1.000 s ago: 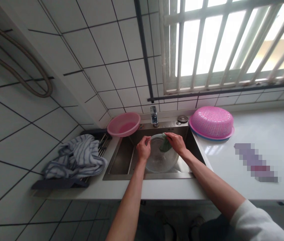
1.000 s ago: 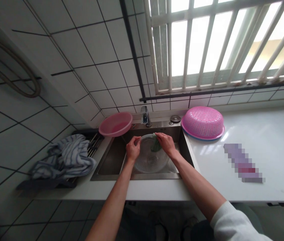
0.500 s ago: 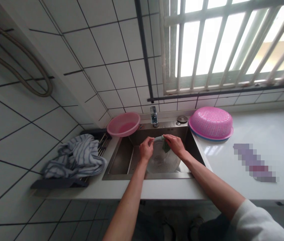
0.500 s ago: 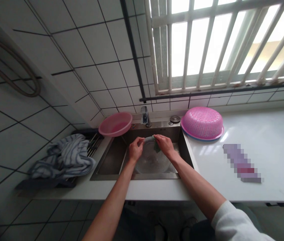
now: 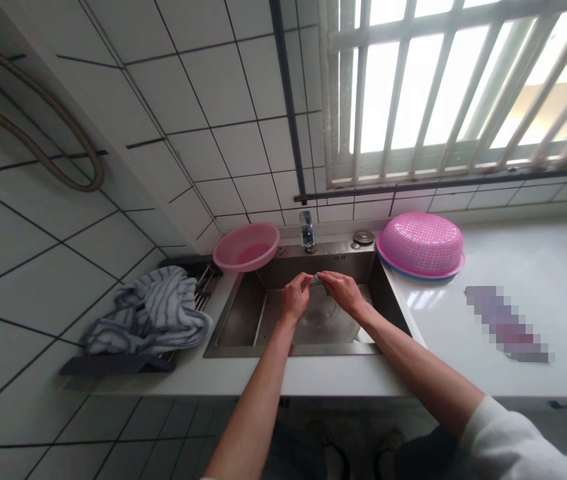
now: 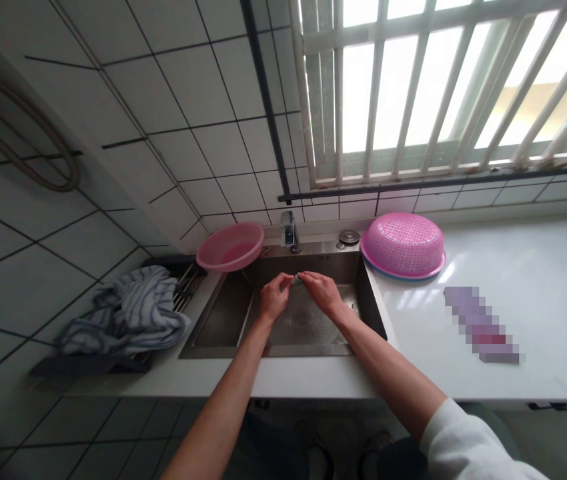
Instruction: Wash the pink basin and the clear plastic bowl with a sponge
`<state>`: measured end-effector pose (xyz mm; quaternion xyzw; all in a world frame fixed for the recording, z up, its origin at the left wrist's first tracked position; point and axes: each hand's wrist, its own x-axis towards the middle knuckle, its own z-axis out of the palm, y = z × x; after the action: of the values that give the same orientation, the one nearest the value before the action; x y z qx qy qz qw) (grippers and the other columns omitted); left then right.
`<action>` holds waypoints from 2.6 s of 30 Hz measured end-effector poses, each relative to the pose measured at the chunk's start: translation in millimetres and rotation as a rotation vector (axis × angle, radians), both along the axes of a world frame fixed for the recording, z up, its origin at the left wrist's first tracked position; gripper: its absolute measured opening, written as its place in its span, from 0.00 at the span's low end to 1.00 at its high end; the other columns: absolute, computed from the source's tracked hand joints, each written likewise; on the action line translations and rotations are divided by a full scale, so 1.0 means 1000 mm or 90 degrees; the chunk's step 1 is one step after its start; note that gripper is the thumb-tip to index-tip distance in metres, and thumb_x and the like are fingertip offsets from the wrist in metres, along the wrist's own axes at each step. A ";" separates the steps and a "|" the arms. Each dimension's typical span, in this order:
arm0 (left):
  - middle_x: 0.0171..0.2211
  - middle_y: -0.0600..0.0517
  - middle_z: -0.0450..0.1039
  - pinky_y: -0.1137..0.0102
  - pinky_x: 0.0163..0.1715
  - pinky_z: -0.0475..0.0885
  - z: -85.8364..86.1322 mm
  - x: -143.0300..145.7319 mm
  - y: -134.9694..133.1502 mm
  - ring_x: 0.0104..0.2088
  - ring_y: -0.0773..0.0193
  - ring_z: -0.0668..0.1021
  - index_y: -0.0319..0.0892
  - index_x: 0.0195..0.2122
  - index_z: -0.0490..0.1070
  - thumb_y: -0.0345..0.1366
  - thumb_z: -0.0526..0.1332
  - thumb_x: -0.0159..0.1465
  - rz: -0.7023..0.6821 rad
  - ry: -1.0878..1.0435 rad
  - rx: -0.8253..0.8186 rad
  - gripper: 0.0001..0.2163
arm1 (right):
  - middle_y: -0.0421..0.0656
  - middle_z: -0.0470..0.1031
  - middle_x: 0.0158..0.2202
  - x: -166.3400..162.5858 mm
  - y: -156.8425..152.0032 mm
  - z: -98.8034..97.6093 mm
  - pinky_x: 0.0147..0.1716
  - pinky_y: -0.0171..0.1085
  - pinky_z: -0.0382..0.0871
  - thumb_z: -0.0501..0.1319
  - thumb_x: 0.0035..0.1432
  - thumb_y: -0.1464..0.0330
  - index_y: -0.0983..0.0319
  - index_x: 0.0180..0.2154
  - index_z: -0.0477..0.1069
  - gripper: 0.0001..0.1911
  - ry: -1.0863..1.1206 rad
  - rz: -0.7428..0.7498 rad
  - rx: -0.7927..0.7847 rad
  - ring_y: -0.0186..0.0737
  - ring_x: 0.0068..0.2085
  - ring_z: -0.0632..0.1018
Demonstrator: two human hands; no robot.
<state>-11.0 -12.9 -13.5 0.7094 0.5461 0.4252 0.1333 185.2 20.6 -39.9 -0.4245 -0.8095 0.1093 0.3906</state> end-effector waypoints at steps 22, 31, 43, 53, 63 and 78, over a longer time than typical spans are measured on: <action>0.42 0.52 0.85 0.68 0.45 0.76 0.000 -0.006 0.002 0.44 0.59 0.85 0.49 0.43 0.77 0.34 0.63 0.68 0.083 -0.046 0.011 0.05 | 0.42 0.82 0.56 0.006 0.004 0.001 0.57 0.42 0.78 0.60 0.68 0.74 0.55 0.56 0.79 0.19 0.025 -0.086 -0.010 0.45 0.54 0.84; 0.44 0.50 0.85 0.67 0.46 0.76 0.002 -0.011 0.001 0.44 0.58 0.85 0.48 0.44 0.76 0.33 0.63 0.68 0.174 -0.068 0.029 0.06 | 0.43 0.83 0.55 0.012 0.009 0.005 0.57 0.44 0.79 0.60 0.69 0.73 0.54 0.56 0.79 0.19 0.059 -0.110 -0.016 0.45 0.53 0.84; 0.43 0.50 0.84 0.67 0.47 0.76 0.002 -0.015 0.002 0.44 0.58 0.85 0.48 0.43 0.76 0.33 0.63 0.68 0.143 -0.087 0.052 0.05 | 0.42 0.82 0.56 0.008 0.006 0.004 0.58 0.43 0.78 0.58 0.70 0.72 0.55 0.57 0.78 0.19 0.075 -0.088 -0.004 0.44 0.55 0.83; 0.41 0.52 0.84 0.68 0.47 0.77 -0.002 0.001 0.003 0.43 0.60 0.84 0.49 0.41 0.76 0.34 0.63 0.68 0.013 -0.048 -0.005 0.04 | 0.42 0.82 0.55 -0.002 0.001 0.002 0.57 0.42 0.78 0.57 0.67 0.76 0.54 0.56 0.79 0.21 0.016 -0.033 0.005 0.43 0.54 0.83; 0.40 0.49 0.81 0.67 0.47 0.78 -0.008 -0.022 0.012 0.42 0.60 0.83 0.45 0.46 0.73 0.29 0.61 0.65 0.154 -0.143 0.020 0.09 | 0.45 0.82 0.55 0.033 0.014 0.004 0.57 0.46 0.77 0.57 0.69 0.71 0.57 0.57 0.78 0.19 0.105 -0.158 -0.018 0.47 0.53 0.83; 0.55 0.51 0.81 0.63 0.58 0.75 0.001 -0.017 0.004 0.55 0.60 0.82 0.53 0.58 0.76 0.30 0.58 0.72 0.036 -0.005 0.045 0.17 | 0.43 0.82 0.54 0.024 0.007 0.009 0.55 0.43 0.78 0.57 0.68 0.74 0.55 0.56 0.78 0.20 0.070 -0.102 -0.027 0.46 0.52 0.84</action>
<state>-28.4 -8.7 -12.7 0.6960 0.5501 0.4509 0.0980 209.4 27.3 -30.9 -0.4892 -0.7478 0.1180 0.4330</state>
